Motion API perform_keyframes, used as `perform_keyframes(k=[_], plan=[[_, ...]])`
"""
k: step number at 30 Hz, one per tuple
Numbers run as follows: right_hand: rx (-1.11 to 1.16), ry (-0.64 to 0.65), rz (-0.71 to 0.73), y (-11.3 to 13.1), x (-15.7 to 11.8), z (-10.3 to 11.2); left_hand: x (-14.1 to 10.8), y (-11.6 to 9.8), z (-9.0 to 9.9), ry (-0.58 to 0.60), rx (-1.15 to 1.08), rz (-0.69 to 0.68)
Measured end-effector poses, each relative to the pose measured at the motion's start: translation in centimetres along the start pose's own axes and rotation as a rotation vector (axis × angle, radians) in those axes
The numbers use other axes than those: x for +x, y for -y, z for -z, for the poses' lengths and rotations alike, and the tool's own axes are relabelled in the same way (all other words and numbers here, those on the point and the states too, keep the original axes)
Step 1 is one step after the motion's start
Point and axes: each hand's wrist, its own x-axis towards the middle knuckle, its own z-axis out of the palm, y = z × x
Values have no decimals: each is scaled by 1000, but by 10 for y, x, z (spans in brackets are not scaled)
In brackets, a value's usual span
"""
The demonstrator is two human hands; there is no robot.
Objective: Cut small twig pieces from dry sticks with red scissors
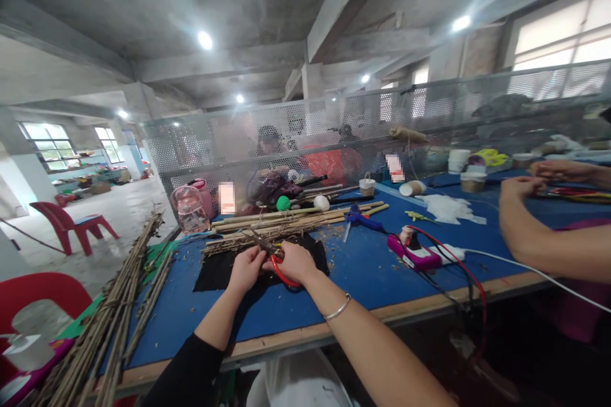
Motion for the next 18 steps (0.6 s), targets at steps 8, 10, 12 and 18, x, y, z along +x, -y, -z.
perform_keyframes(k=[8, 10, 12, 18], plan=[[10, 28, -3, -2, 1, -2, -1, -4, 0, 2, -32, -2], [-10, 2, 27, -2, 1, -3, -1, -6, 0, 2, -40, 3], [-26, -30, 54, -1, 1, -3, -2, -7, 0, 8, -46, 16], [25, -51, 76, 2, 1, -3, 0, -1, -2, 16, 10, 1]])
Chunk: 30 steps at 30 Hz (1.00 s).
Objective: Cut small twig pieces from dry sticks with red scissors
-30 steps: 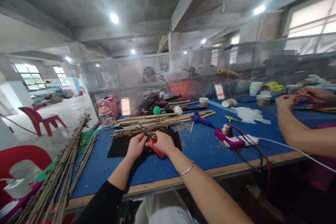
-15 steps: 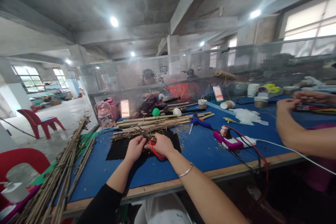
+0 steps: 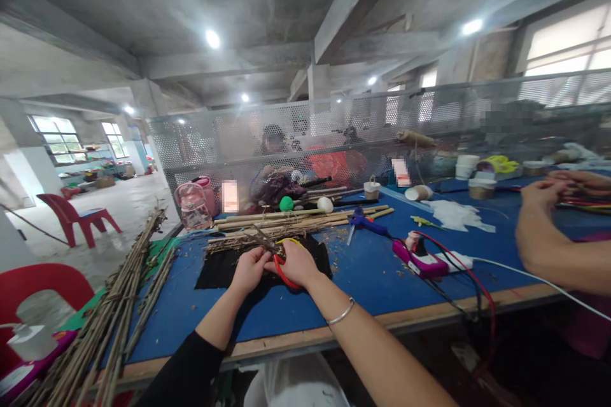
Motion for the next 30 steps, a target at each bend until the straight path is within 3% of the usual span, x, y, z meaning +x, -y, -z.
perform_keyframes(k=[12, 19, 23, 30], plan=[[-76, 20, -27, -4, 1, -1, 1, 3, 2, -15, 7, -42], [-120, 38, -44, -5, 2, 2, 4, 4, -1, -1, -129, 79], [-61, -18, -11, -2, 2, 1, 5, 6, -2, 5, -210, 134], [-52, -60, 70, -3, 3, -6, 6, 8, 0, -52, -33, 92]])
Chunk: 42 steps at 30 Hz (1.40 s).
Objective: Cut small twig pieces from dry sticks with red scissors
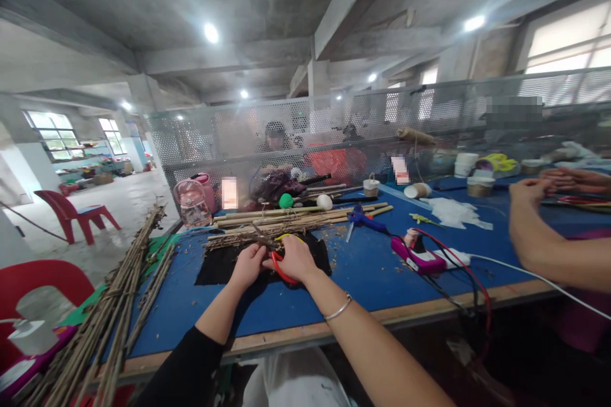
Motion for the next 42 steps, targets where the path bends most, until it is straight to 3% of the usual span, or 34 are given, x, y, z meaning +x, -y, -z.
perform_keyframes(k=[15, 20, 36, 42], plan=[[-2, 109, 32, 1, -2, 2, -1, -5, 0, 19, 52, -111], [-14, 116, -53, 5, -4, 7, -3, -10, 2, -14, 138, -144], [-41, 217, -125, 5, -3, 11, 0, -3, 3, -11, 160, -79], [-66, 181, -138, 4, -2, 10, -2, -5, 3, -49, 187, -48]])
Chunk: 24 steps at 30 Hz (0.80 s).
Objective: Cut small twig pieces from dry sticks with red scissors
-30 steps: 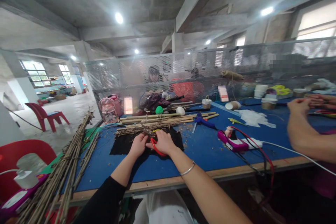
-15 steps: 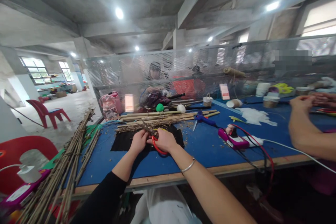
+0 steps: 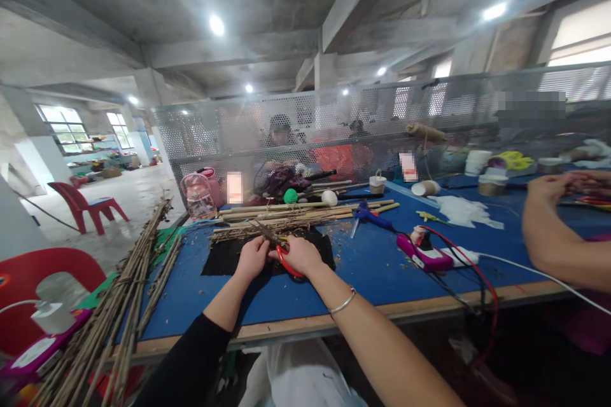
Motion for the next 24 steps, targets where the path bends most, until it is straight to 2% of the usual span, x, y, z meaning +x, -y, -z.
perform_keyframes(k=[7, 12, 15, 18, 24], plan=[[-17, -52, 19, -5, 3, -2, 1, -2, 2, -92, -2, 43], [107, -86, 68, -8, 5, -8, 3, -1, 1, -137, -185, 100], [136, -106, 104, -7, 5, -10, 5, 2, -4, -60, -398, 157], [113, -134, 142, -4, 4, -9, 7, 2, -8, 9, -591, 131], [58, -177, 174, -2, 3, -7, 4, -7, -7, 60, -758, 167]])
